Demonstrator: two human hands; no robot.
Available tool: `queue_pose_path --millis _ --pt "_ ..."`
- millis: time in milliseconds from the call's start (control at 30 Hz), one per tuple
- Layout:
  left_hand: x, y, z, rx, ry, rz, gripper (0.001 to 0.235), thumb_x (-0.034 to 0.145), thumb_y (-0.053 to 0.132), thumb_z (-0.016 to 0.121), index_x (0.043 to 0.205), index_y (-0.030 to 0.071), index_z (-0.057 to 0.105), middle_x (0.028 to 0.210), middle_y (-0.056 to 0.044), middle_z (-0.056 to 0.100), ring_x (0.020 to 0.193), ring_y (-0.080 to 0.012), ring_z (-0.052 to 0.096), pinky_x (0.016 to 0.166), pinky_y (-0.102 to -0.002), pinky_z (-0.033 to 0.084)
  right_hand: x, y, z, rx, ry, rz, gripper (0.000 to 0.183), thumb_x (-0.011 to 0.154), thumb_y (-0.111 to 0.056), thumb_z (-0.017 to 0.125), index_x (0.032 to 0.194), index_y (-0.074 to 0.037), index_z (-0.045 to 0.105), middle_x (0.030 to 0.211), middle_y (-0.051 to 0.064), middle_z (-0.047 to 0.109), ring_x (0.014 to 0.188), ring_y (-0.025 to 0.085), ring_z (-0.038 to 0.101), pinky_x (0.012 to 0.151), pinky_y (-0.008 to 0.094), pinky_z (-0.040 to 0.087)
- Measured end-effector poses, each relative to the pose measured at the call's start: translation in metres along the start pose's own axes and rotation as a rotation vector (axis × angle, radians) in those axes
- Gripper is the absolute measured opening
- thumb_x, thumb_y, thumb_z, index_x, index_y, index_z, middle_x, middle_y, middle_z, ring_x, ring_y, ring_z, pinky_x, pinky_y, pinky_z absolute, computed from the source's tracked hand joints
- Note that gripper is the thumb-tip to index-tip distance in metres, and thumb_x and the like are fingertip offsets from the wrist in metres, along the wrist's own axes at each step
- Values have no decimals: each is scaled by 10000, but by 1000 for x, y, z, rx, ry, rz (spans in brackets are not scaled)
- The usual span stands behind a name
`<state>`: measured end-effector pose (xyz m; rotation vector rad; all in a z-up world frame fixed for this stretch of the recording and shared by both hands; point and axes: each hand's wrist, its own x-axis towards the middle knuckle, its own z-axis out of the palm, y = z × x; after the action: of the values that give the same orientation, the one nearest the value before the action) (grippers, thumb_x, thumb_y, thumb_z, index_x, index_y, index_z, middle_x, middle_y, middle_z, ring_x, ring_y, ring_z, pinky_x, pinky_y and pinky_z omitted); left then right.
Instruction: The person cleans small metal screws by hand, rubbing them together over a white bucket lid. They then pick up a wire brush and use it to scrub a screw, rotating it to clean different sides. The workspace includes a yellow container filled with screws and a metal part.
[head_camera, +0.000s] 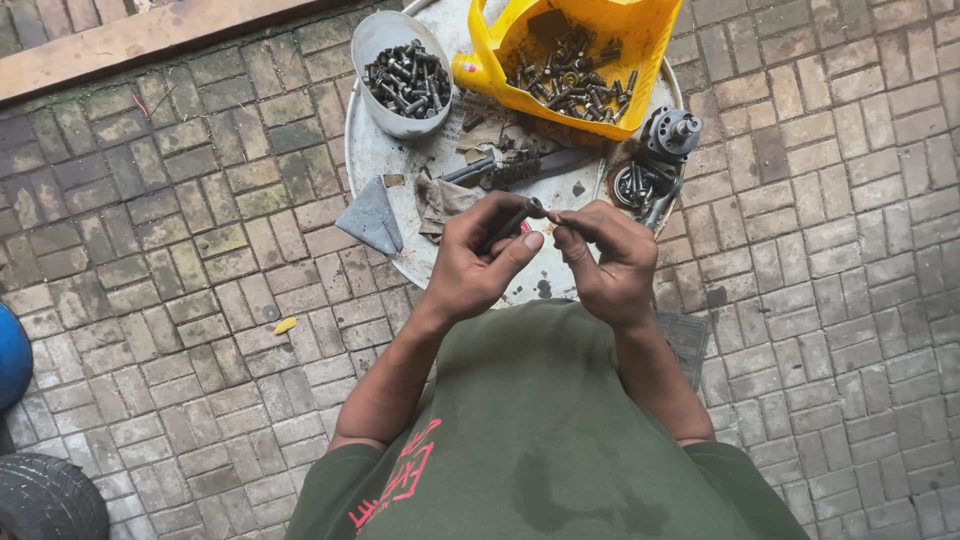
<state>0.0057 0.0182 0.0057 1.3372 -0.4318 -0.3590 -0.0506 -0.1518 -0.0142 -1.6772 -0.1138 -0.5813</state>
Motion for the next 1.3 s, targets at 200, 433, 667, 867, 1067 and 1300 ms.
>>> queue_pose_path --millis 200,433,667,867,1067,1300 --pt "7 11 -7 152 -78 174 143 928 60 734 1069 52 755 487 -31 379 481 -96 424 505 -244 411 12 -20 -3 -237 -170 -146 50 958 47 739 932 49 781 735 150 685 511 259 588 457 342 491" --pt "11 5 -11 189 -36 230 88 889 11 746 968 40 772 504 -92 486 480 -129 488 486 -275 413 13 -16 -1 -237 -70 -185 64 906 89 789 953 47 804 727 150 690 505 206 571 454 302 486" --pt "11 1 -8 314 -20 505 99 875 -18 756 925 63 782 667 -73 578 486 -227 507 476 -315 457 16 -4 5 -200 70 -416 86 849 160 791 900 91 804 704 168 682 560 266 623 473 361 513" --pt "16 -6 -7 94 -38 426 115 830 28 827 931 71 796 771 -70 607 536 -116 461 465 -278 425 15 1 5 -197 116 -487 107 820 161 817 886 76 811 705 159 680 579 273 624 512 386 517" --pt "18 -11 -4 1 -44 375 87 853 24 820 932 40 787 815 -101 619 504 -84 448 414 -254 369 13 2 5 -131 124 -446 108 816 150 833 870 61 804 728 161 675 620 279 637 553 394 530" --pt "20 -11 -6 -40 -63 336 123 861 23 828 976 24 782 875 -138 673 487 -78 472 400 -256 362 1 12 5 119 63 -149 55 895 51 785 912 95 755 764 218 691 669 273 680 581 372 561"
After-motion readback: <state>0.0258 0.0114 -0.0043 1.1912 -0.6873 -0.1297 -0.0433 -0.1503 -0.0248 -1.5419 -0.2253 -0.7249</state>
